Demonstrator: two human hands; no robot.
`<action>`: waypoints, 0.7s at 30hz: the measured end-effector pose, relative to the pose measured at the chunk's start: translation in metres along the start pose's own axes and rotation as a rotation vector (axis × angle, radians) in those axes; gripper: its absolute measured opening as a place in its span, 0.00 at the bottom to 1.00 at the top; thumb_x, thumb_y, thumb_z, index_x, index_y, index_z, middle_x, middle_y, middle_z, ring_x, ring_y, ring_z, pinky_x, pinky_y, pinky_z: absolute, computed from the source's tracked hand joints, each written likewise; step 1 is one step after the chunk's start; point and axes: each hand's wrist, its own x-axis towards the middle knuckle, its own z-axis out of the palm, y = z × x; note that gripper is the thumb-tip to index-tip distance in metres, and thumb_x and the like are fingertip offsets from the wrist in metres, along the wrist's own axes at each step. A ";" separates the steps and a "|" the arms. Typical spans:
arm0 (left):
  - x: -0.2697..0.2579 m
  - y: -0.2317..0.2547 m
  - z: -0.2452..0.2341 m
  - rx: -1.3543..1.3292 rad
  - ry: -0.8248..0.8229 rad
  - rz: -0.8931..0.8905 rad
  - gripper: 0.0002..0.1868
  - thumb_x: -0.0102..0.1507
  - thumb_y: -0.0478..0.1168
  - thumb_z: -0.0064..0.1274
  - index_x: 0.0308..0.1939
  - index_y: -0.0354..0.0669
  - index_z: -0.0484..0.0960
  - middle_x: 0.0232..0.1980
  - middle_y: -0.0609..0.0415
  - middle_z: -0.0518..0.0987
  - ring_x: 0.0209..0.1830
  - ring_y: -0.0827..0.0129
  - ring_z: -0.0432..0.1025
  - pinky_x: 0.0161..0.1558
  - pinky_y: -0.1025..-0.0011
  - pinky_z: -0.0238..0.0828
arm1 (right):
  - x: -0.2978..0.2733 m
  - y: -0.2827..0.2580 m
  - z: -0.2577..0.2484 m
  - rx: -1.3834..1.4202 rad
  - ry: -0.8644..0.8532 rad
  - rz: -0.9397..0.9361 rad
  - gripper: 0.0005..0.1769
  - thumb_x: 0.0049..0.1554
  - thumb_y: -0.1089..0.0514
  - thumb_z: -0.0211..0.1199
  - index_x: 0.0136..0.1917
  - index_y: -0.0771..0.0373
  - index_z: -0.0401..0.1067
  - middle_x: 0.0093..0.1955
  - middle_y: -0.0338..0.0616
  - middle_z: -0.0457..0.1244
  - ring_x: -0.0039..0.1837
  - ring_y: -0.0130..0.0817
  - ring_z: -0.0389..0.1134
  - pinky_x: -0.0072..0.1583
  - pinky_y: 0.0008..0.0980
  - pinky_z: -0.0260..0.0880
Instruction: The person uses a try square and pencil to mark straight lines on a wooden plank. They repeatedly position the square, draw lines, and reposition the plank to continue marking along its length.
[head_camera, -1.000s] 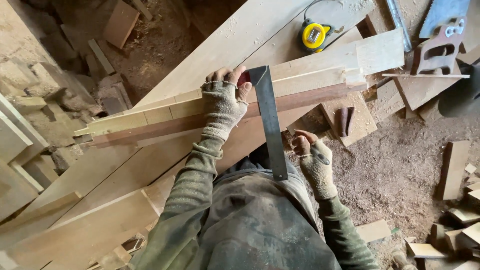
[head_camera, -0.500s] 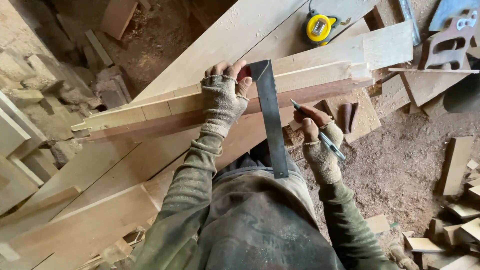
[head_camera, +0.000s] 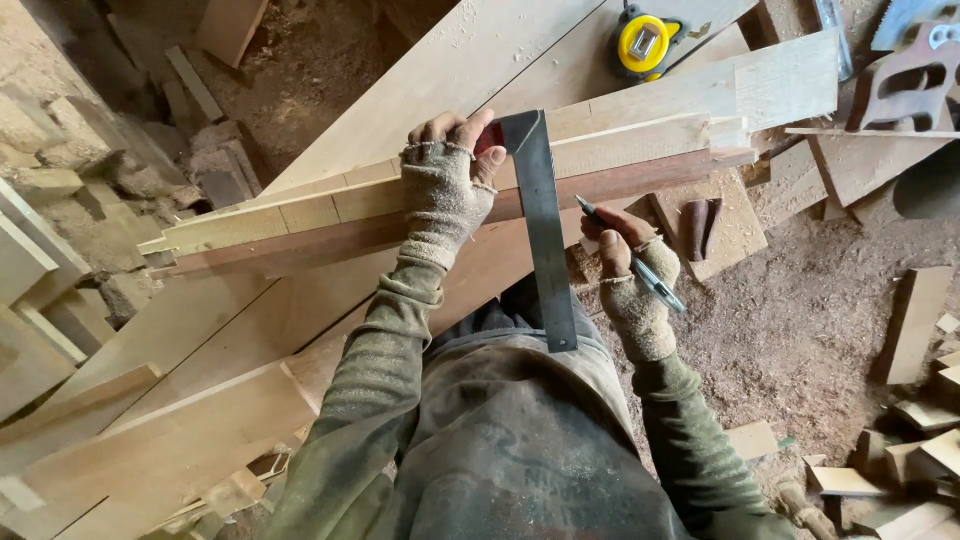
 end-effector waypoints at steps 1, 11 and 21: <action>0.000 0.000 0.000 0.000 0.000 0.003 0.22 0.68 0.61 0.52 0.65 0.68 0.76 0.53 0.57 0.72 0.57 0.52 0.70 0.48 0.51 0.74 | 0.001 -0.006 0.001 -0.013 -0.008 0.010 0.18 0.68 0.54 0.53 0.61 0.70 0.74 0.51 0.60 0.70 0.53 0.44 0.73 0.57 0.44 0.73; 0.002 -0.001 0.000 -0.003 0.015 0.027 0.22 0.68 0.61 0.52 0.65 0.68 0.77 0.53 0.57 0.72 0.57 0.52 0.71 0.48 0.51 0.75 | 0.022 -0.002 0.016 -0.037 -0.012 -0.016 0.13 0.68 0.58 0.56 0.61 0.67 0.73 0.51 0.57 0.71 0.54 0.43 0.74 0.59 0.42 0.74; 0.003 0.002 -0.005 -0.002 0.010 0.026 0.22 0.68 0.61 0.51 0.64 0.66 0.77 0.52 0.56 0.73 0.56 0.51 0.71 0.48 0.52 0.75 | 0.047 0.005 0.022 -0.106 -0.031 -0.062 0.11 0.69 0.59 0.57 0.60 0.67 0.74 0.49 0.57 0.71 0.54 0.41 0.74 0.58 0.42 0.75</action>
